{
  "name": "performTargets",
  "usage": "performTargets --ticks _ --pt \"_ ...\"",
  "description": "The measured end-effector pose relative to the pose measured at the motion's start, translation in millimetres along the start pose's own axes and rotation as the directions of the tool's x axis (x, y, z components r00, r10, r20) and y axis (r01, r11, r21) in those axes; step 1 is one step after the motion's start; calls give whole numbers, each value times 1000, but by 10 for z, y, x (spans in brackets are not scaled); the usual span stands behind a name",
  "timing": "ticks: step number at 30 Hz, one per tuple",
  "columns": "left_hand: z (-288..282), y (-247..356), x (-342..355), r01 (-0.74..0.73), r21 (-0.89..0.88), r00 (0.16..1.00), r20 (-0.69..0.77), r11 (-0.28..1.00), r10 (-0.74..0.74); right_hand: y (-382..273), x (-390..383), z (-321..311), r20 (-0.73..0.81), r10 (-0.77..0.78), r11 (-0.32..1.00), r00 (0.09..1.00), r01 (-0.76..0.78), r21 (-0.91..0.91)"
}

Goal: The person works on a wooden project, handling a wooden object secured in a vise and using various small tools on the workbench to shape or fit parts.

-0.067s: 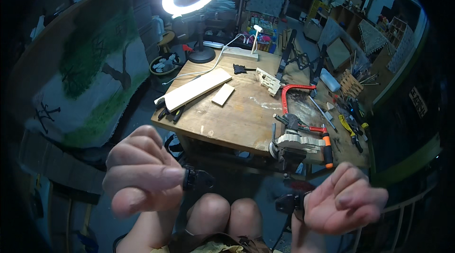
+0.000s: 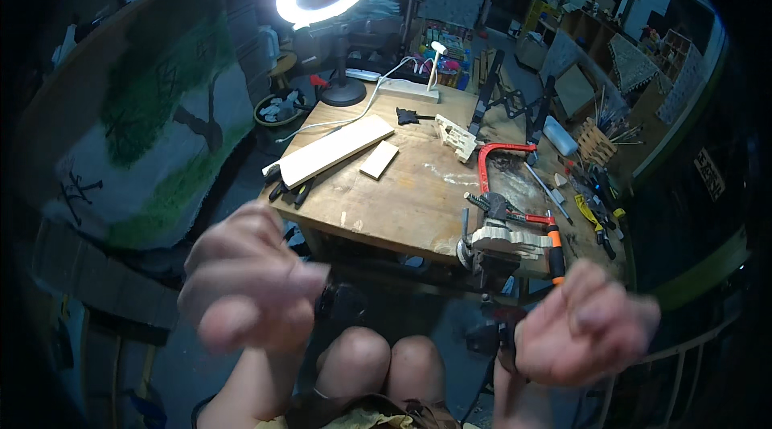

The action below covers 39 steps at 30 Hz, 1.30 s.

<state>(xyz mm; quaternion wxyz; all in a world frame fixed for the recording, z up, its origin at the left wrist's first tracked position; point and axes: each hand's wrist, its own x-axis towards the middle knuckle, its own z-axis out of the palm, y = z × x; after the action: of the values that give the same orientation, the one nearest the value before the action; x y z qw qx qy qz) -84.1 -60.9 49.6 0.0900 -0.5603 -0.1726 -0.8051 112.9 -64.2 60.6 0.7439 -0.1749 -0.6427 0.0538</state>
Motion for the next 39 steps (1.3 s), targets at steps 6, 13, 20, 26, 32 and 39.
performTargets --ticks 6,13,20,26,32,39 --pt "-41 14 -64 124 -46 979 167 991 -114 104 -22 24 -12 53 998 999 -54 -35" --pt "-46 -88 -84 92 92 968 224 992 -111 143 -79 24 -2 158 985 987 -157 65" --pt "-30 -104 -135 155 4 959 239 988 -151 122 -75 -93 11 277 961 961 -277 18" --pt "-28 -77 -265 190 47 948 253 981 -195 -23 -236 -504 60 137 972 989 -122 -199" --pt "53 -677 -686 473 313 607 561 824 -562 209 -574 -1396 -162 325 711 932 -354 -607" --pt "247 -1029 -1114 539 177 402 805 824 -436 993 -736 -2147 -59 567 465 821 -379 -800"
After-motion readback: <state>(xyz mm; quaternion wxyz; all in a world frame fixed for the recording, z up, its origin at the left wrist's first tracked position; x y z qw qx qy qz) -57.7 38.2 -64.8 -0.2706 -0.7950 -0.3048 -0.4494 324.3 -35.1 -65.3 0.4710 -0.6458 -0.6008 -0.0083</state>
